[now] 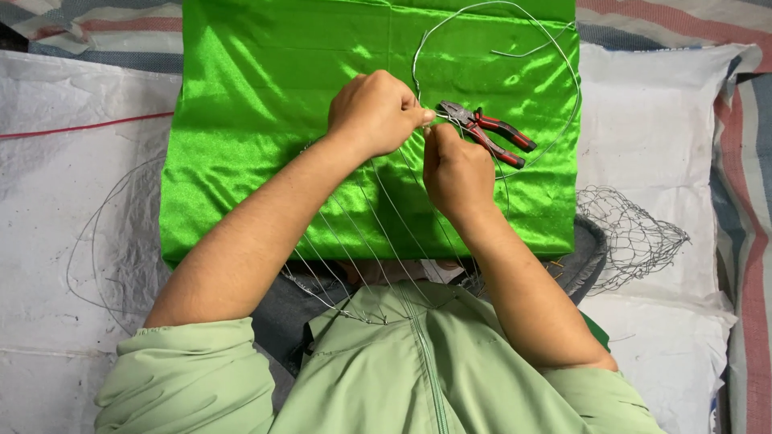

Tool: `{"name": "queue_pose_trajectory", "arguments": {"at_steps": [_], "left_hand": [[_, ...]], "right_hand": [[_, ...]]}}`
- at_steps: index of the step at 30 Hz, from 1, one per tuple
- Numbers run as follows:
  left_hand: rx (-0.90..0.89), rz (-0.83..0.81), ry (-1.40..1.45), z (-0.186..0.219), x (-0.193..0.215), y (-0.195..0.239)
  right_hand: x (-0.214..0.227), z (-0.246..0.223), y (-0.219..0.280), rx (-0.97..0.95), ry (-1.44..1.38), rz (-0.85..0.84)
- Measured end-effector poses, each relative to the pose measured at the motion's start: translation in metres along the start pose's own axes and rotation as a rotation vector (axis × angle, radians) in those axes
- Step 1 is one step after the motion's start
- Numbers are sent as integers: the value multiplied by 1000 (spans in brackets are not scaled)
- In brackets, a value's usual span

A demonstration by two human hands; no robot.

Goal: A person is fabricating a wire frame by manually twisting thin wires around a circular base and using pliers to secure them.

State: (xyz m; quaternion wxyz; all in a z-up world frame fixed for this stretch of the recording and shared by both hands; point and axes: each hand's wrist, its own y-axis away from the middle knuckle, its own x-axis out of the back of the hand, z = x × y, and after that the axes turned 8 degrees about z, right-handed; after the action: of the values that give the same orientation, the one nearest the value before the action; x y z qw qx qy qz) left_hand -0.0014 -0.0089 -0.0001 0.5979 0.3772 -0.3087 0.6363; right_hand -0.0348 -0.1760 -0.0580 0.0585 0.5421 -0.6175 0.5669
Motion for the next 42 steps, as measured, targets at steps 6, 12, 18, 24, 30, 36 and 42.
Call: {"name": "queue_pose_trajectory", "arguments": {"at_steps": [6,12,18,24,30,36,42], "left_hand": [[137,-63,-46,-6,5,0],[125,-121,-44,-19,3,-4],[46,137,345,-70,55,-6],[33,384,474,-85,98,36],[136,574,661,-99,77,71],[212,712,753,-98,43,109],[318,511,971,-129,36,118]], "right_hand": [[-4,-1,18,71,122,-71],[6,6,18,291,70,-70],[76,11,28,-64,-246,-275],[76,36,67,-474,-599,66],[42,33,68,-791,-1184,40],[28,30,45,-855,-1084,196],[38,35,33,-818,-1245,164]]}}
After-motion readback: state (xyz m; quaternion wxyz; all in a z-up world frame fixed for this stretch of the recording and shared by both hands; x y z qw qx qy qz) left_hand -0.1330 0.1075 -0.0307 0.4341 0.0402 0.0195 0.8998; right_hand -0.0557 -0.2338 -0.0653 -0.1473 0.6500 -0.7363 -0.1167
